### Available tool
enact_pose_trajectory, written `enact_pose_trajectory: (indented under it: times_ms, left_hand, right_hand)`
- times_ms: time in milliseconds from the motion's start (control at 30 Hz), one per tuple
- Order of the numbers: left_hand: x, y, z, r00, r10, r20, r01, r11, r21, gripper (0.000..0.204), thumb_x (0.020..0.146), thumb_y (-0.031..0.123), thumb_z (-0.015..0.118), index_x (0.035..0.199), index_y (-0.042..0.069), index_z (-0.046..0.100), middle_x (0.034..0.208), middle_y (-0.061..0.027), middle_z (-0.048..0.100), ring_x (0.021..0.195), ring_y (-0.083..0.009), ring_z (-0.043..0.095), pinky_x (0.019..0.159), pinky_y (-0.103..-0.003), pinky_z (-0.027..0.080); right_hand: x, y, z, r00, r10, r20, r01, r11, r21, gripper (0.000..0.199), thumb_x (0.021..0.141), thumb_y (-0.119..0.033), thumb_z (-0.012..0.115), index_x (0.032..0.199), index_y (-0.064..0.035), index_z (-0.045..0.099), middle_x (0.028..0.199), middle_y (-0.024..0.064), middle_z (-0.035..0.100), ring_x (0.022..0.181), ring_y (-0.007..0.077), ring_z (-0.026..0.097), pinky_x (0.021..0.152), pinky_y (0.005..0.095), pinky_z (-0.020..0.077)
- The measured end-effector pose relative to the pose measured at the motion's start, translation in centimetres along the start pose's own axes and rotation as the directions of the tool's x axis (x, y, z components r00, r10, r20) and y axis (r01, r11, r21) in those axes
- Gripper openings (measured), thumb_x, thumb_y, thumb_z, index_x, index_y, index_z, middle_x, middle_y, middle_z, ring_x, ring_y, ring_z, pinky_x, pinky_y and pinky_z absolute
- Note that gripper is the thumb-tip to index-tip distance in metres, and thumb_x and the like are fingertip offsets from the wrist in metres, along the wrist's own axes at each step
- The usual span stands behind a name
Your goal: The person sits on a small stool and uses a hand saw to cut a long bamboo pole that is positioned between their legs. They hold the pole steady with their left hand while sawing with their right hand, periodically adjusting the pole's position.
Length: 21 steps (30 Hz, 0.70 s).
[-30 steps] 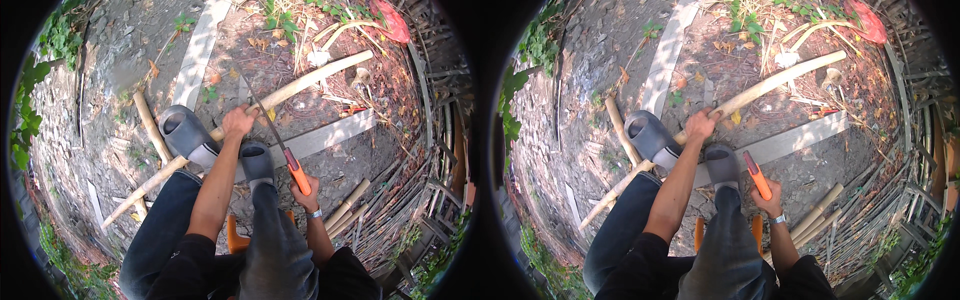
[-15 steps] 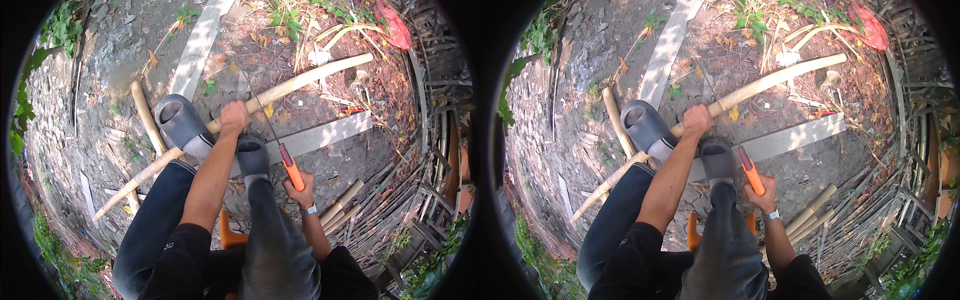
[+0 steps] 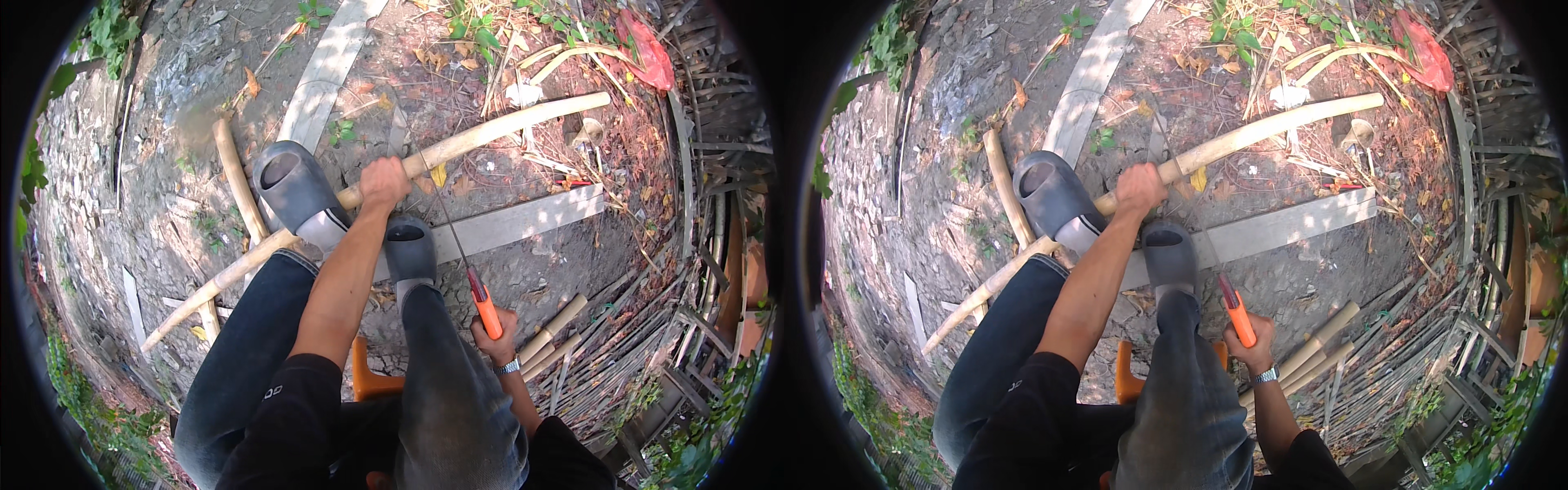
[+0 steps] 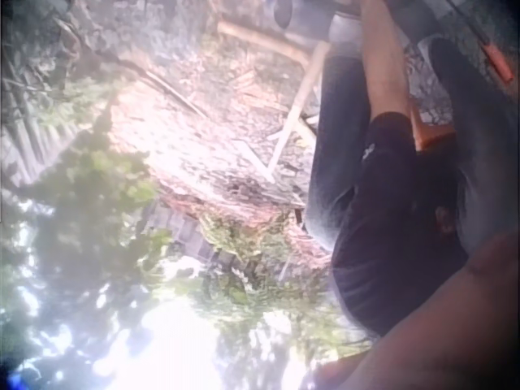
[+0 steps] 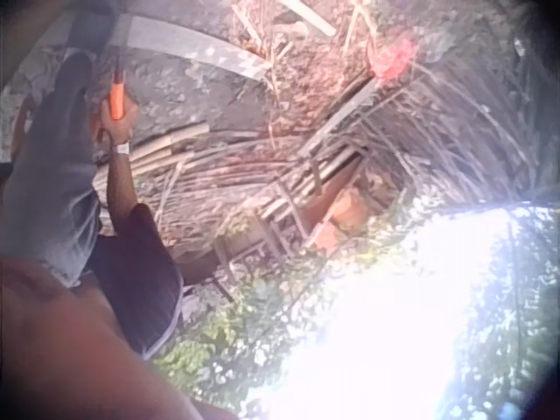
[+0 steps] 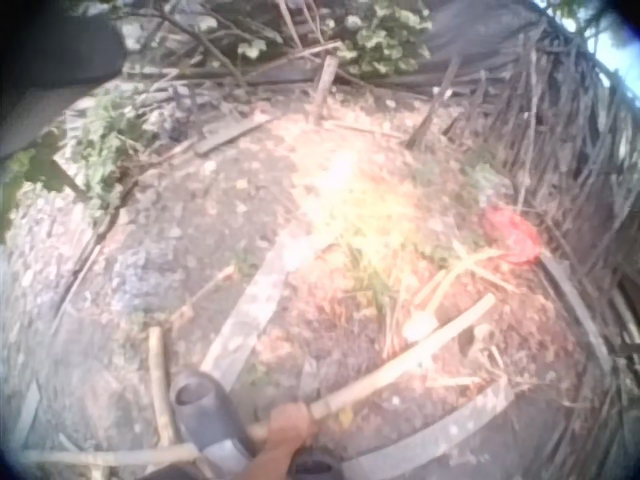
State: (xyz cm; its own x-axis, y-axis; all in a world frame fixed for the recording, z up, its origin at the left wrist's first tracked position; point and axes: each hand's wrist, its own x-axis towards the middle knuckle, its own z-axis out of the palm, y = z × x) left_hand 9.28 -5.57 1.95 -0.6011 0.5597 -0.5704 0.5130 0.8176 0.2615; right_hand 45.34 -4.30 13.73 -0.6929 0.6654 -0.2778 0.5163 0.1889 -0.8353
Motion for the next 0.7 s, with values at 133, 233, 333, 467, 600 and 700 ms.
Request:
enact_pose_trajectory:
  times_ms: [133, 233, 333, 467, 600, 700]
  left_hand:
    - [0.5, -0.6, 1.0, 1.0, -0.012, -0.005, 0.012, 1.0, -0.003, 0.027, 0.085, 0.021, 0.069, 0.105, 0.005, 0.078, 0.108, -0.0213, 0.077, 0.103, -0.0357, 0.076, 0.091, -0.044, 0.06]
    - [0.7, -0.1, 1.2, 1.0, -0.006, -0.023, 0.006, 1.0, -0.007, 0.026, 0.085, 0.021, 0.069, 0.103, 0.005, 0.079, 0.107, -0.0215, 0.077, 0.102, -0.0357, 0.076, 0.091, -0.044, 0.061]
    - [0.5, -0.3, 0.7, 1.0, -0.014, -0.009, 0.014, 1.0, -0.017, 0.026, 0.082, 0.02, 0.071, 0.102, 0.005, 0.079, 0.107, -0.022, 0.077, 0.103, -0.0353, 0.076, 0.091, -0.044, 0.061]
    - [0.6, -0.1, 0.2, 0.999, -0.033, 0.011, 0.033, 0.999, -0.04, 0.028, 0.077, 0.018, 0.075, 0.101, 0.004, 0.08, 0.106, -0.0222, 0.077, 0.103, -0.0342, 0.076, 0.091, -0.042, 0.06]
    - [0.7, -0.3, 0.7, 0.998, -0.06, -0.017, 0.059, 0.997, -0.052, 0.027, 0.075, 0.017, 0.077, 0.099, 0.004, 0.081, 0.104, -0.0217, 0.078, 0.101, -0.0338, 0.076, 0.091, -0.041, 0.06]
    - [0.7, -0.3, 0.5, 0.998, -0.052, 0.017, 0.053, 0.996, -0.072, 0.027, 0.074, 0.017, 0.078, 0.098, 0.004, 0.081, 0.103, -0.0211, 0.078, 0.101, -0.0332, 0.077, 0.09, -0.041, 0.061]
  right_hand:
    - [9.1, -0.5, 3.7, 0.998, -0.029, -0.048, 0.034, 0.994, 0.108, 0.012, 0.076, -0.008, 0.069, 0.07, 0.0002, 0.063, 0.055, 0.0066, 0.055, 0.05, 0.0108, 0.056, 0.051, 0.0306, 0.0449]
    - [16.5, -2.6, 5.8, 0.992, -0.095, -0.082, 0.104, 0.989, 0.103, 0.014, 0.076, -0.009, 0.069, 0.07, 0.0014, 0.062, 0.054, 0.0069, 0.05, 0.052, 0.0095, 0.049, 0.05, 0.0322, 0.0417]
    - [17.8, -3.1, 5.9, 0.998, -0.049, -0.032, 0.052, 0.991, 0.12, 0.016, 0.076, -0.01, 0.07, 0.07, 0.0021, 0.061, 0.055, 0.0064, 0.048, 0.053, 0.0088, 0.045, 0.05, 0.0321, 0.0404]
    - [13.1, -1.8, 5.8, 0.991, -0.112, -0.071, 0.12, 0.987, 0.107, 0.015, 0.078, -0.009, 0.07, 0.071, 0.0012, 0.063, 0.055, 0.0081, 0.054, 0.051, 0.0107, 0.052, 0.05, 0.0318, 0.0427]
    - [4.7, 0.1, 3.1, 0.998, -0.036, -0.041, 0.035, 0.999, -0.025, 0.021, 0.085, -0.008, 0.073, 0.068, -0.0015, 0.062, 0.055, 0.0073, 0.057, 0.047, 0.0147, 0.058, 0.049, 0.0329, 0.0449]
    - [-1.9, 1.3, 0.4, 1.0, 0.013, -0.002, -0.013, 0.992, -0.124, 0.022, 0.085, -0.006, 0.072, 0.067, -0.0014, 0.061, 0.055, 0.0074, 0.056, 0.046, 0.0173, 0.058, 0.048, 0.0333, 0.0445]
